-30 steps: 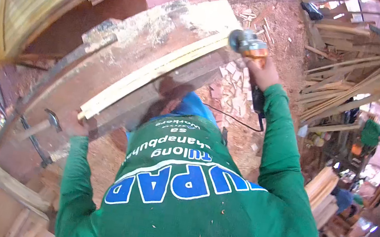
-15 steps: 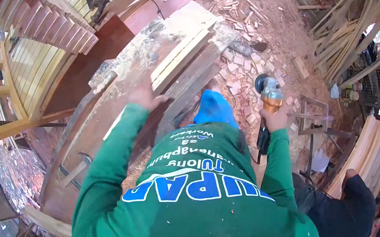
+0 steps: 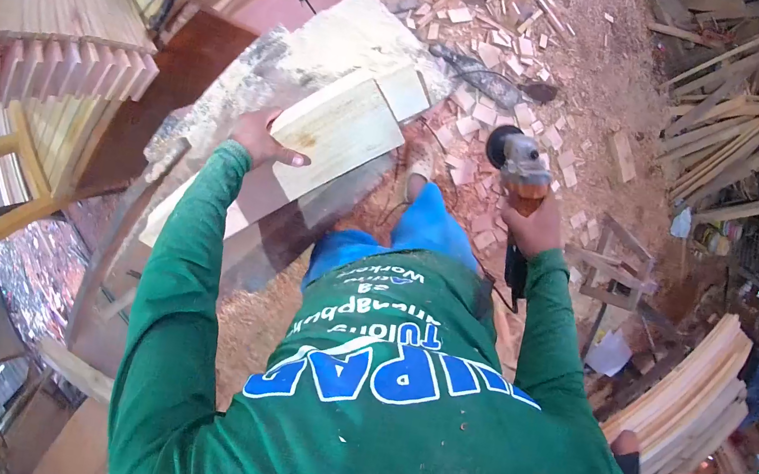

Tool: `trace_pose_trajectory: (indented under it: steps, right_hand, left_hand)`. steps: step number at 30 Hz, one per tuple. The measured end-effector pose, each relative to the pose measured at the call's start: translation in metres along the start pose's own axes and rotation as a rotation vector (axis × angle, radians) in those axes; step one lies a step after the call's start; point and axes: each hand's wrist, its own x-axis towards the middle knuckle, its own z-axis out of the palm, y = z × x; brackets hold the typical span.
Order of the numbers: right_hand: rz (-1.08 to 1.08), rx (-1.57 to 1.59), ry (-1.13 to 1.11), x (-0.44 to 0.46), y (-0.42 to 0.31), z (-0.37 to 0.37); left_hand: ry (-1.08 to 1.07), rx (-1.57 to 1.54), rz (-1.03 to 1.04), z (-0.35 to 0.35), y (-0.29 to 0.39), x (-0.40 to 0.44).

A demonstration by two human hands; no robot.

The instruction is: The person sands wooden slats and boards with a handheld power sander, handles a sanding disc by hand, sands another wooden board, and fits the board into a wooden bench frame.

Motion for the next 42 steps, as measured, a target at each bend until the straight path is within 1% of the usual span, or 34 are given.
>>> trace_pose_trajectory:
  steps: [2,3,4,5,6,7,9,10,12,13,14,16,19,20,25,28,31,32,34,35,37,38,41,42]
  right_hand:
    - [-0.089,-0.001,-0.030,0.026,0.001,-0.009]
    - [-0.137,-0.001,-0.047,0.035,-0.004,-0.012]
    - [-0.145,0.011,-0.081,0.044,-0.011,-0.013]
    - [-0.140,-0.046,-0.088,0.051,-0.024,-0.014]
    - [-0.134,-0.098,-0.097,0.057,-0.035,-0.012]
    - [-0.130,-0.149,-0.106,0.062,-0.040,-0.011]
    - [-0.143,-0.117,-0.171,0.075,-0.036,-0.004]
    - [-0.144,-0.095,-0.193,0.077,-0.038,0.001]
    - [-0.136,-0.051,-0.230,0.075,-0.052,0.013]
    - [-0.155,-0.111,-0.231,0.078,-0.057,0.017]
    - [-0.171,-0.172,-0.231,0.083,-0.061,0.022]
    - [-0.135,-0.179,-0.244,0.091,-0.057,0.034]
    - [-0.207,-0.325,-0.275,0.101,-0.083,0.039]
    - [-0.199,-0.336,-0.286,0.105,-0.085,0.041]
    - [-0.193,-0.370,-0.345,0.116,-0.113,0.045]
    - [-0.187,-0.389,-0.373,0.134,-0.092,0.048]
    - [-0.284,-0.523,-0.386,0.151,-0.115,0.049]
    - [-0.283,-0.545,-0.398,0.159,-0.118,0.049]
    - [-0.286,-0.587,-0.426,0.182,-0.122,0.051]
    - [-0.308,-0.575,-0.452,0.190,-0.128,0.054]
    - [-0.342,-0.547,-0.497,0.201,-0.139,0.056]
    - [-0.359,-0.583,-0.515,0.204,-0.139,0.057]
    - [-0.280,-0.663,-0.580,0.199,-0.133,0.045]
    - [-0.323,-0.690,-0.580,0.196,-0.133,0.039]
  left_hand:
    - [-0.037,-0.063,-0.070,0.008,0.023,0.013]
    - [-0.046,-0.076,-0.056,0.012,0.025,0.022]
    - [-0.046,-0.088,-0.042,0.014,0.024,0.030]
    - [-0.039,-0.097,-0.033,0.014,0.019,0.039]
    - [-0.065,-0.103,0.047,0.016,0.015,0.045]
    - [0.053,0.093,0.030,0.025,0.011,0.046]
    - [0.280,0.496,-0.007,0.039,0.023,0.047]
    - [0.261,0.383,0.010,0.049,-0.007,0.062]
    - [0.406,0.415,-0.013,0.064,-0.003,0.058]
    - [0.479,0.434,-0.022,0.071,0.003,0.058]
    - [0.469,0.312,-0.134,0.071,0.014,0.059]
    - [0.434,0.067,-0.356,0.063,0.037,0.058]
    - [0.670,0.154,-0.364,0.085,0.005,0.083]
    - [0.696,0.189,-0.425,0.086,0.025,0.081]
    - [0.747,0.256,-0.398,0.092,0.012,0.086]
    - [0.762,0.253,-0.392,0.092,0.008,0.088]
    - [0.736,0.230,-0.422,0.090,0.012,0.089]
    - [0.720,0.223,-0.442,0.090,0.013,0.088]
    - [0.733,0.226,-0.416,0.089,0.013,0.087]
    - [0.739,0.230,-0.402,0.087,0.015,0.085]
    - [0.698,0.205,-0.441,0.083,0.022,0.082]
    - [0.677,0.195,-0.456,0.082,0.025,0.082]
    - [0.755,0.257,-0.393,0.090,0.011,0.086]
    - [0.767,0.244,-0.391,0.089,0.013,0.088]
